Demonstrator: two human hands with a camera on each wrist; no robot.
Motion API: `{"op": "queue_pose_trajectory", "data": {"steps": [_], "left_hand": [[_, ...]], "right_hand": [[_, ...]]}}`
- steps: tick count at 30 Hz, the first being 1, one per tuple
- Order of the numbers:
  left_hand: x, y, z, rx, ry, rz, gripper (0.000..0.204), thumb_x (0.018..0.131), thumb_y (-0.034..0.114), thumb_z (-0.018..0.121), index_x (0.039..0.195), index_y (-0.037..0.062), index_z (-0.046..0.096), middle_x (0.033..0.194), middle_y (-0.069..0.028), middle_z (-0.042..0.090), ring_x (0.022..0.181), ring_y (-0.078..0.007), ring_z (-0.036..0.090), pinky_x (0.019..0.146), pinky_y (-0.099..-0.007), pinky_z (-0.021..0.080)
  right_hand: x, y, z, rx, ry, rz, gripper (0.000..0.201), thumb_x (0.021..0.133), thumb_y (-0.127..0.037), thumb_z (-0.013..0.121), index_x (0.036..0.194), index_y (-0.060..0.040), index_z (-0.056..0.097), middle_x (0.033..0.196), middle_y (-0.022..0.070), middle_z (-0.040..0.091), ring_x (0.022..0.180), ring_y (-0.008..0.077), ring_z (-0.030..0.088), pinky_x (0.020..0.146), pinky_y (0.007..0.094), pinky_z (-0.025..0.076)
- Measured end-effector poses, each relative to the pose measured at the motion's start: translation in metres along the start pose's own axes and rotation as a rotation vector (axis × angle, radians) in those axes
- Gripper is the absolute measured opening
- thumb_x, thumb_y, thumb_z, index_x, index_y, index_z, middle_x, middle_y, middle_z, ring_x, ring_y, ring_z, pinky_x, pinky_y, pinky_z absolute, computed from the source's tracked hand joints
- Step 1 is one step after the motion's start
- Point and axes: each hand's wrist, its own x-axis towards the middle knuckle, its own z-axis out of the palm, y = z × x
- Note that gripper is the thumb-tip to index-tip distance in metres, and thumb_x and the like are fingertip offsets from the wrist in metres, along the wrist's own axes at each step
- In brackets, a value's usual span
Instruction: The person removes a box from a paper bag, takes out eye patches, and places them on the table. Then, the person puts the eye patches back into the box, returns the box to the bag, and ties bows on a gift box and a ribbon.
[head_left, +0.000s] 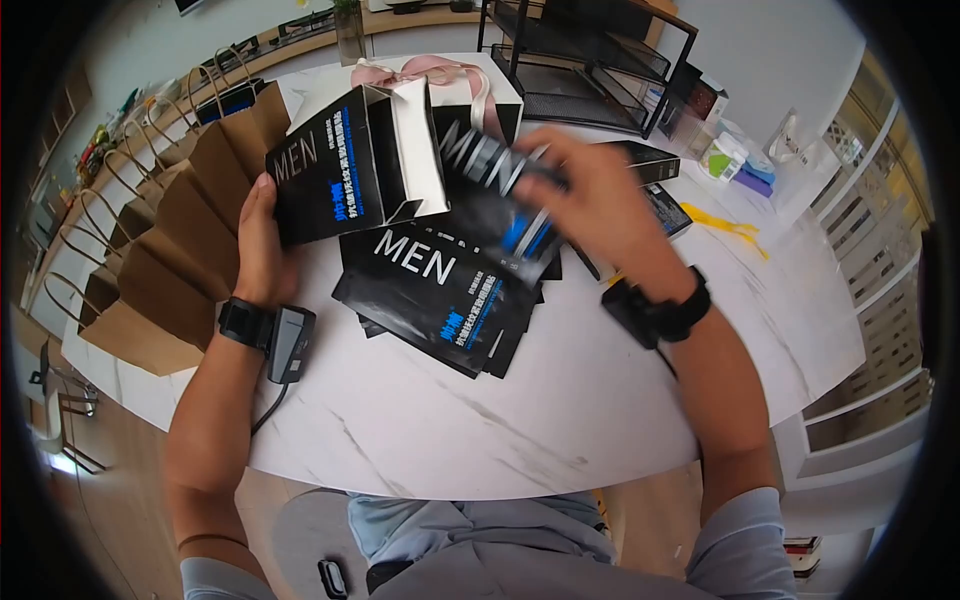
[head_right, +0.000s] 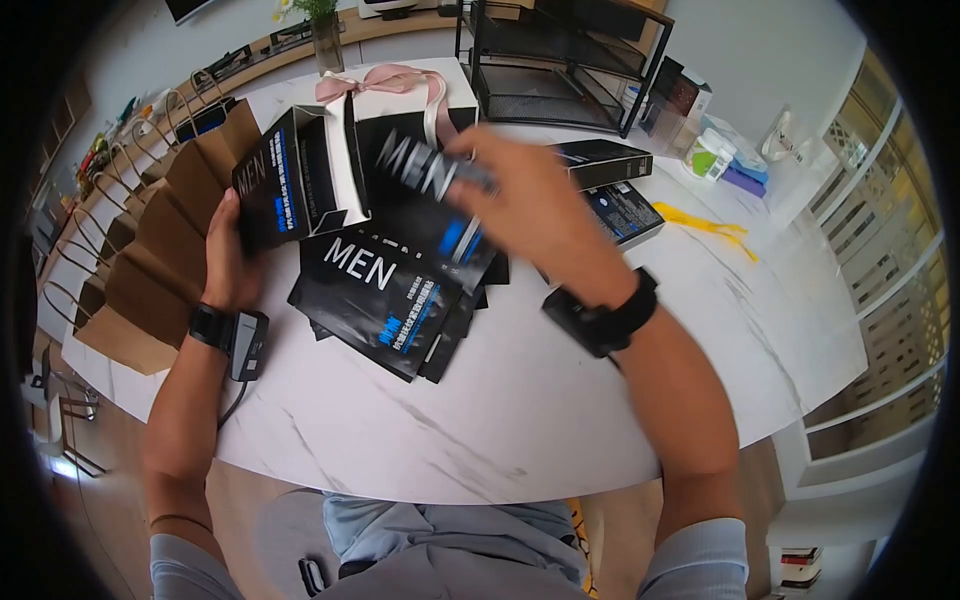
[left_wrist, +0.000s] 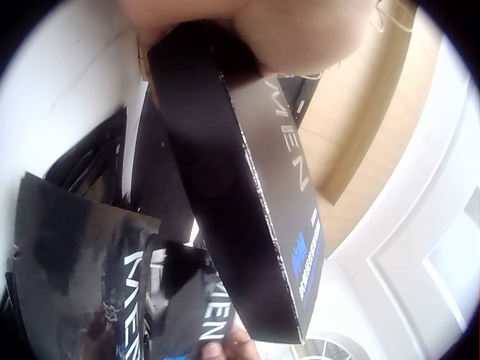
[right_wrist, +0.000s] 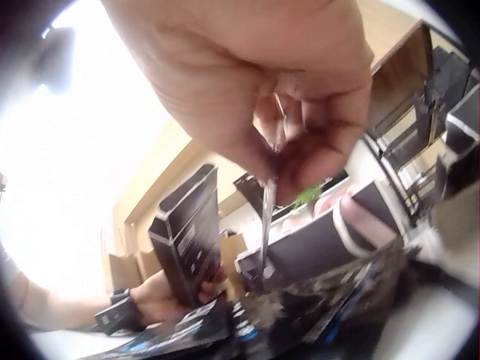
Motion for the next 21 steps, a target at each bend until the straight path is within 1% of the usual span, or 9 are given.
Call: {"op": "queue_pose_trajectory", "data": {"steps": [1,2,3,4,7,10,12,14,21], "left_hand": [[0.001,-0.001,-0.002,0.001,0.01,-0.012,0.036,0.109,0.034,0.041,0.126,0.0084,0.059,0.121,-0.0015,0.066,0.11,-0.0145,0.06,0.102,-0.0344,0.045],[0.001,-0.001,-0.003,0.003,0.012,-0.012,0.036,0.109,0.034,0.041,0.126,0.0084,0.059,0.121,-0.0015,0.066,0.11,-0.0145,0.06,0.102,-0.0344,0.045],[0.001,-0.001,-0.003,0.012,0.005,-0.013,0.036,0.108,0.034,0.042,0.127,0.0085,0.059,0.121,-0.0013,0.065,0.11,-0.0145,0.06,0.102,-0.0345,0.045],[0.001,-0.002,-0.002,0.018,-0.003,-0.015,0.036,0.108,0.035,0.042,0.127,0.0086,0.059,0.121,-0.001,0.065,0.111,-0.0145,0.059,0.102,-0.0345,0.045],[-0.003,0.0,0.003,0.055,0.01,-0.007,0.037,0.108,0.036,0.043,0.128,0.0084,0.059,0.122,-0.0012,0.065,0.112,-0.0147,0.059,0.103,-0.0346,0.044],[0.001,-0.005,-0.004,0.066,-0.038,0.003,0.038,0.108,0.036,0.044,0.129,0.0083,0.059,0.123,-0.0014,0.064,0.113,-0.0144,0.058,0.103,-0.0344,0.044],[-0.001,-0.005,0.002,0.065,-0.028,0.031,0.038,0.108,0.037,0.044,0.126,0.0069,0.059,0.119,-0.0012,0.065,0.109,-0.0125,0.059,0.099,-0.032,0.046],[-0.002,-0.004,0.004,0.06,-0.016,0.059,0.038,0.108,0.037,0.045,0.124,0.0054,0.059,0.115,-0.001,0.066,0.104,-0.0106,0.061,0.095,-0.0297,0.048],[-0.006,-0.001,0.009,0.115,-0.101,0.07,0.038,0.108,0.037,0.047,0.125,0.0059,0.06,0.116,-0.0001,0.066,0.103,-0.0086,0.06,0.095,-0.0275,0.047]], "right_hand": [[0.005,0.004,-0.013,-0.042,0.17,0.031,0.038,0.085,-0.017,0.075,0.121,-0.0084,0.066,0.094,0.014,0.073,0.078,0.0221,0.07,0.072,0.0361,0.053],[0.014,0.012,-0.024,0.03,0.314,-0.04,0.038,0.088,-0.017,0.074,0.124,-0.0078,0.066,0.096,0.0096,0.074,0.082,0.0133,0.07,0.072,0.0309,0.054],[0.014,0.014,-0.035,0.313,0.376,-0.047,0.036,0.091,-0.015,0.073,0.125,-0.0047,0.066,0.1,0.0089,0.074,0.087,0.0112,0.07,0.075,0.0249,0.055],[0.015,0.011,-0.043,0.431,0.436,-0.146,0.037,0.092,-0.013,0.073,0.127,-0.0017,0.065,0.104,0.0094,0.074,0.09,0.0116,0.07,0.079,0.022,0.055],[0.012,-0.001,-0.057,0.387,0.43,-0.208,0.039,0.091,-0.013,0.074,0.128,-0.0027,0.065,0.105,0.0091,0.074,0.092,0.0107,0.07,0.08,0.0221,0.056],[0.008,-0.01,-0.053,0.362,0.187,-0.18,0.039,0.09,-0.01,0.075,0.127,-0.0042,0.066,0.105,0.0084,0.074,0.091,0.0105,0.068,0.081,0.023,0.055],[0.009,-0.006,-0.042,0.347,0.148,-0.206,0.036,0.089,-0.009,0.073,0.124,-0.0022,0.067,0.109,0.0079,0.073,0.099,0.0126,0.066,0.087,0.0259,0.054],[0.007,-0.009,-0.041,0.385,0.055,-0.129,0.035,0.089,-0.009,0.074,0.123,-0.0015,0.068,0.111,0.0069,0.072,0.102,0.0132,0.066,0.089,0.0276,0.053],[0.003,-0.01,-0.045,0.328,-0.198,-0.086,0.037,0.087,-0.012,0.074,0.123,-0.0036,0.069,0.104,0.0071,0.073,0.092,0.0121,0.064,0.083,0.0277,0.052]]}}
